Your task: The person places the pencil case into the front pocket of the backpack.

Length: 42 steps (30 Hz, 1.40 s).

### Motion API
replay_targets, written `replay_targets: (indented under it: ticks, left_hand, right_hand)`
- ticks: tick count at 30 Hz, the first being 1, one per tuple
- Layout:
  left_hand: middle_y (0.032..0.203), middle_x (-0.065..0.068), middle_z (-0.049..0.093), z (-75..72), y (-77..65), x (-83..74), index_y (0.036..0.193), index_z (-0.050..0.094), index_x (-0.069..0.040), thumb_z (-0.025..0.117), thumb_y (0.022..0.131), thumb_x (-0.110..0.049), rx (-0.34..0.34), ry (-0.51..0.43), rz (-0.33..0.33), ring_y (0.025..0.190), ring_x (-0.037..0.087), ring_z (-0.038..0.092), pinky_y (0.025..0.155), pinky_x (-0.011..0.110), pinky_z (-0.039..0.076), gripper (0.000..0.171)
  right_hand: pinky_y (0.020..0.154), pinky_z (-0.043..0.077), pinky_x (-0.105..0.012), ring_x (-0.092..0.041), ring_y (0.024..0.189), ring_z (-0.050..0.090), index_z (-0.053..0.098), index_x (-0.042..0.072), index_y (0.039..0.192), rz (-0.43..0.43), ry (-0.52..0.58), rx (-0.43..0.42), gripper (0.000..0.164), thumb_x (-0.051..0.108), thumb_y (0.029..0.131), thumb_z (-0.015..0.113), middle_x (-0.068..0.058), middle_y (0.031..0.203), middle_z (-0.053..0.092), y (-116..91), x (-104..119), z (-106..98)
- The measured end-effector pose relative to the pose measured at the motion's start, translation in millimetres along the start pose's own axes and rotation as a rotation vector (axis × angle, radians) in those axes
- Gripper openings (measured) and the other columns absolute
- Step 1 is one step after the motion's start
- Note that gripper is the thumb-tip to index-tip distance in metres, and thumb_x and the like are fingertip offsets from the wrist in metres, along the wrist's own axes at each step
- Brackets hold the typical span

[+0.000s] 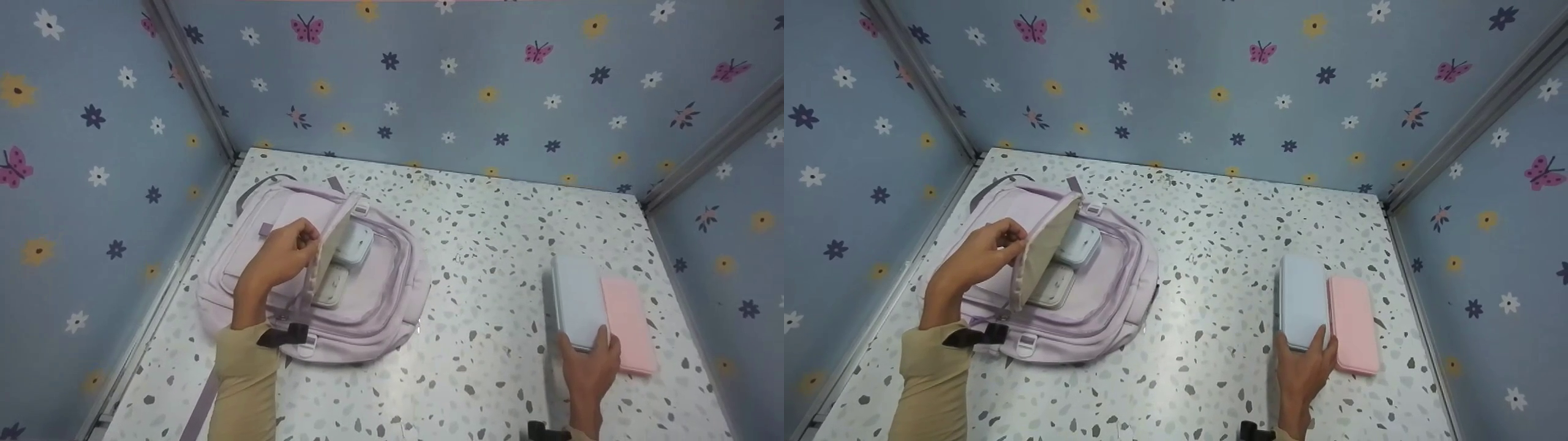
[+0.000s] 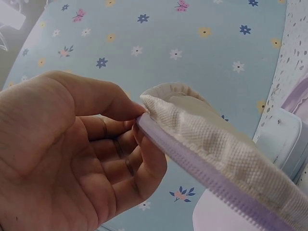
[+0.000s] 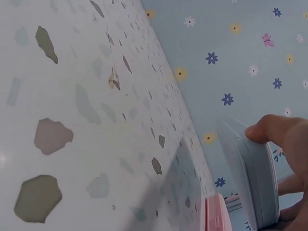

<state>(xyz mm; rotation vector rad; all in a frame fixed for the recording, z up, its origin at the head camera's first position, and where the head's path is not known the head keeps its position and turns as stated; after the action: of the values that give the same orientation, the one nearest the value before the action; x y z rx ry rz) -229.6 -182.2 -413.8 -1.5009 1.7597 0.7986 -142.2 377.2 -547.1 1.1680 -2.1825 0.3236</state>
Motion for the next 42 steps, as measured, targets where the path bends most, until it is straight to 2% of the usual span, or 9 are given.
replay_targets:
  ticks: [15, 22, 37, 42]
  left_hand:
    - [0.082, 0.009, 0.055, 0.3, -0.4, 0.5, 0.099, 0.055, 0.0, 0.049, 0.094, -0.009, 0.017, -0.011, -0.02, 0.066, 0.016, 0.053, 0.063, 0.028, 0.046, 0.012]
    - [0.082, 0.009, 0.056, -0.4, -0.6, 0.1, 0.098, 0.056, 0.001, 0.05, 0.094, -0.007, 0.003, -0.002, -0.008, 0.067, 0.015, 0.053, 0.063, 0.028, 0.046, 0.011]
    - [0.083, 0.01, 0.056, -0.8, -0.6, -1.0, 0.098, 0.056, 0.001, 0.05, 0.093, -0.006, 0.004, -0.004, -0.003, 0.068, 0.015, 0.053, 0.063, 0.028, 0.046, 0.01]
    - [0.082, 0.009, 0.056, 0.0, -0.8, -0.6, 0.098, 0.056, 0.001, 0.049, 0.093, -0.006, 0.005, -0.005, -0.007, 0.068, 0.015, 0.053, 0.063, 0.026, 0.045, 0.011]
  right_hand:
    - [0.104, 0.032, -0.059, -0.05, 0.123, 0.041, 0.036, -0.004, 0.143, -0.084, 0.063, -0.1, 0.081, 0.019, 0.077, 0.077, -0.033, 0.133, 0.039, -1.7, 20.7, -20.8]
    - [0.107, 0.031, -0.058, -0.048, 0.128, 0.038, 0.031, -0.001, 0.146, -0.07, 0.08, -0.051, 0.083, 0.019, 0.079, 0.075, -0.031, 0.138, 0.035, -1.2, 25.9, -21.8]
    - [0.109, 0.03, -0.056, -0.045, 0.131, 0.036, 0.032, -0.001, 0.146, -0.156, 0.126, 0.004, 0.082, 0.017, 0.079, 0.075, -0.027, 0.141, 0.034, -6.3, 50.6, -23.5]
    - [0.109, 0.029, -0.056, -0.045, 0.133, 0.035, 0.035, 0.0, 0.145, -0.19, 0.173, 0.031, 0.08, 0.015, 0.079, 0.076, -0.026, 0.143, 0.033, -7.4, 57.8, -24.1]
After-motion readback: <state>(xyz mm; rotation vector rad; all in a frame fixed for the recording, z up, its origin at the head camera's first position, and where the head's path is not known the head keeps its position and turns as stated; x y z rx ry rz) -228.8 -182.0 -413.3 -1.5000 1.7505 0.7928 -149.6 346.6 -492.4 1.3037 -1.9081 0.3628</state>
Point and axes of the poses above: each hand's wrist, its own y-axis towards the middle knuckle, its own z-axis out of the palm, x = y × z, the point moved 9 cm from there along y, towards the middle knuckle
